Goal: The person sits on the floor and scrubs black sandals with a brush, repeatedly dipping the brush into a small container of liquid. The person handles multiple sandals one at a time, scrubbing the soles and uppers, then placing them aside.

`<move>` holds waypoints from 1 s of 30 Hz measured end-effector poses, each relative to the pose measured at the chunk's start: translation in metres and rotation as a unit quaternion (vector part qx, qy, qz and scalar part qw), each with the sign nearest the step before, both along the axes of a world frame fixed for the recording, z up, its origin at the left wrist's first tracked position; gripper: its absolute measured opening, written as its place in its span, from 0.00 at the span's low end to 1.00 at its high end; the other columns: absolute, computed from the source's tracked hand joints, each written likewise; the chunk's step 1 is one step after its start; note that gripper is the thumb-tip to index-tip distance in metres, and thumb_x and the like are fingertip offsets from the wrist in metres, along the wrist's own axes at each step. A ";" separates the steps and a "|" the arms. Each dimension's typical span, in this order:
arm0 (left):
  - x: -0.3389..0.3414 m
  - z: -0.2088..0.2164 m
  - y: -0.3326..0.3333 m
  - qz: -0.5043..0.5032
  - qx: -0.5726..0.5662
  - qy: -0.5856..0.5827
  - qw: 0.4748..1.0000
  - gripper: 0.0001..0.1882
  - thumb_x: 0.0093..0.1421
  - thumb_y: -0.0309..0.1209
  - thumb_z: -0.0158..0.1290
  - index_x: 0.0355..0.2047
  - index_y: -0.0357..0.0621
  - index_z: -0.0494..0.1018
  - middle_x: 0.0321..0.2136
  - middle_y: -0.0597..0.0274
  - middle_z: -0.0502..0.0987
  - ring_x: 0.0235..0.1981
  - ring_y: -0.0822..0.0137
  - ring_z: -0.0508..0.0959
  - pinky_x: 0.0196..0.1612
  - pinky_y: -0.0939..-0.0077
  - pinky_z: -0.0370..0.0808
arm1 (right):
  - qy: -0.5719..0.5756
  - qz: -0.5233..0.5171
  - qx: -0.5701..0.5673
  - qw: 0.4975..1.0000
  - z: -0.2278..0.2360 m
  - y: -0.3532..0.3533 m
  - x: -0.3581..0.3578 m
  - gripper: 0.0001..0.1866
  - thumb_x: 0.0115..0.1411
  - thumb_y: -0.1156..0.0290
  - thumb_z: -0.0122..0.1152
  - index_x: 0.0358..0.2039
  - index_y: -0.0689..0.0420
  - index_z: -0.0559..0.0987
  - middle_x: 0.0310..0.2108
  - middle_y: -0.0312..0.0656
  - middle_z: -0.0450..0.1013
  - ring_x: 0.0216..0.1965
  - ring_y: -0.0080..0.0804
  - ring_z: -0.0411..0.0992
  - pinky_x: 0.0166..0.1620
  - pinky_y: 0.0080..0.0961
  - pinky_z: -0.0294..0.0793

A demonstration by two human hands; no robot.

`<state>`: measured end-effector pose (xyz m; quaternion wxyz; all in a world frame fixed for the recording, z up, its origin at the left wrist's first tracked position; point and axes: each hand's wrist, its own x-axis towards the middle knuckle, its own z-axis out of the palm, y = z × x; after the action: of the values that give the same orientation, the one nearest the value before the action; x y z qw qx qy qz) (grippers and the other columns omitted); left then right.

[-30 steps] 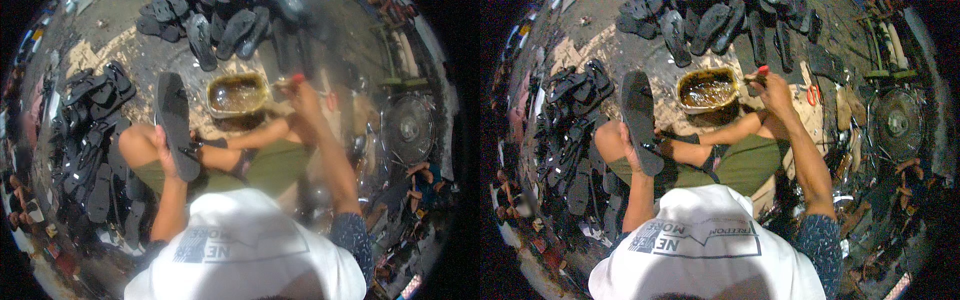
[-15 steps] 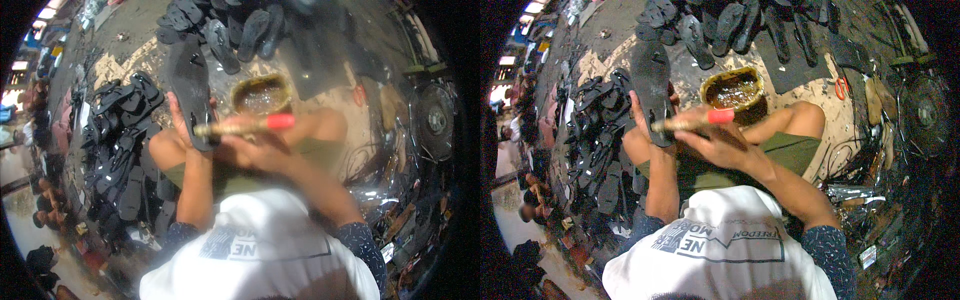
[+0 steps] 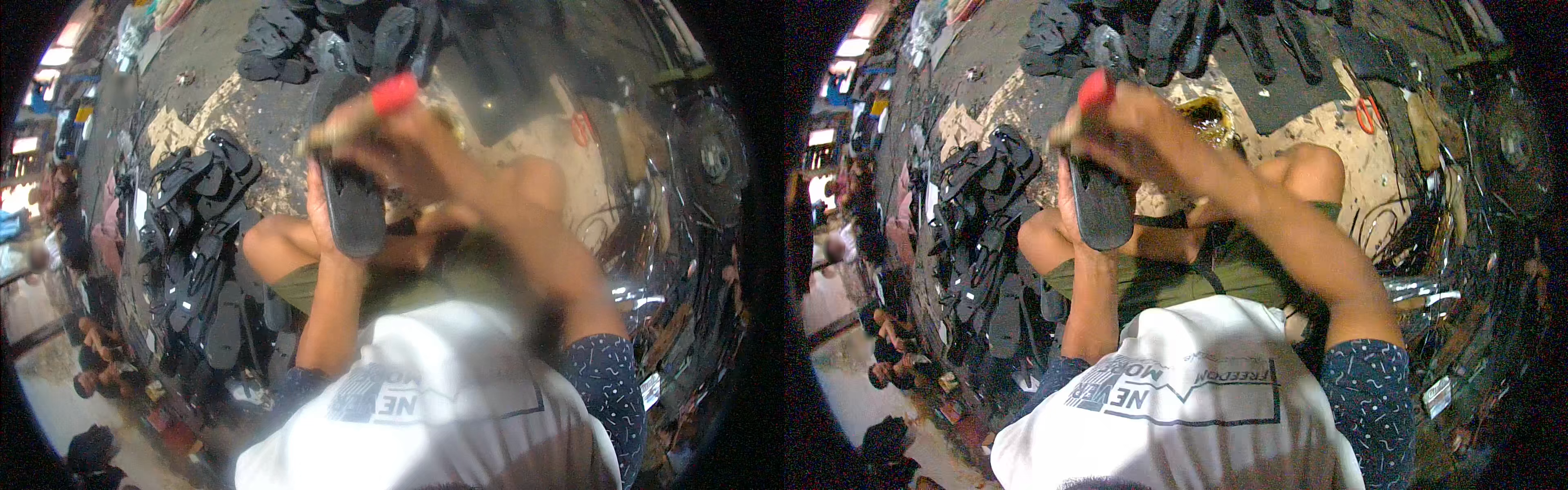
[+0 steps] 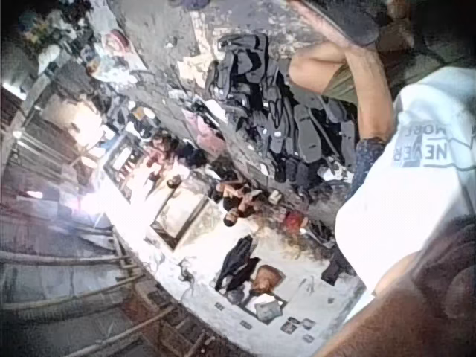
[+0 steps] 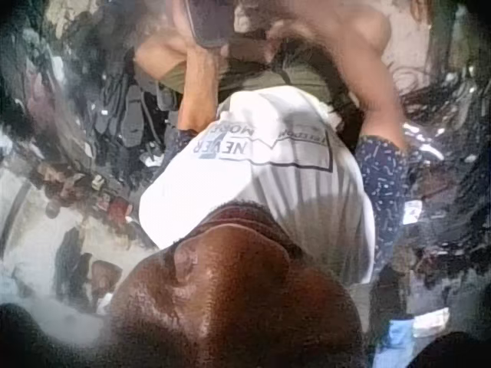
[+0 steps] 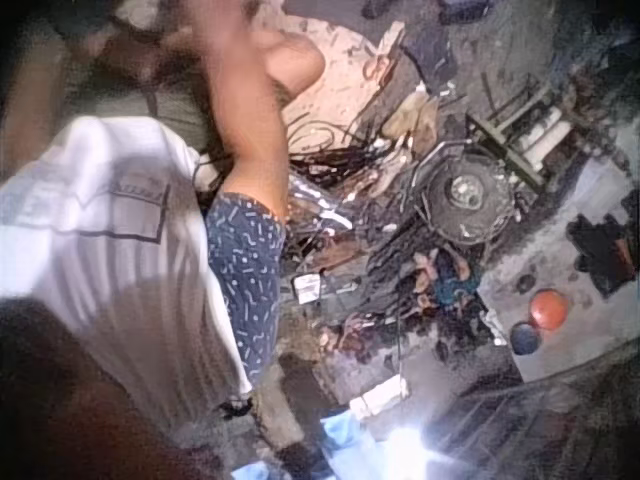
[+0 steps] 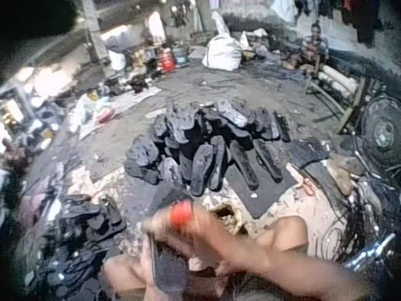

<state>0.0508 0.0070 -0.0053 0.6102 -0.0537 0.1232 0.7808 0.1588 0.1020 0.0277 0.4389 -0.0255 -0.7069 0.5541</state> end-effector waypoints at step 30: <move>-0.156 -0.048 -0.075 0.137 -0.323 0.607 0.713 0.23 0.68 0.46 0.49 0.20 0.46 0.71 0.17 0.67 0.73 0.20 0.74 0.72 0.26 0.78 0.70 | -0.140 -0.462 -0.131 0.866 -0.026 0.024 0.133 0.26 0.63 0.52 0.62 0.34 0.70 0.81 0.33 0.42 0.78 0.34 0.24 0.71 0.37 0.20 0.70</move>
<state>-0.1048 -0.0680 -0.0531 0.2357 0.2214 0.7032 0.6332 0.2918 0.1257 0.0020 0.5337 -0.4833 -0.5895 0.3662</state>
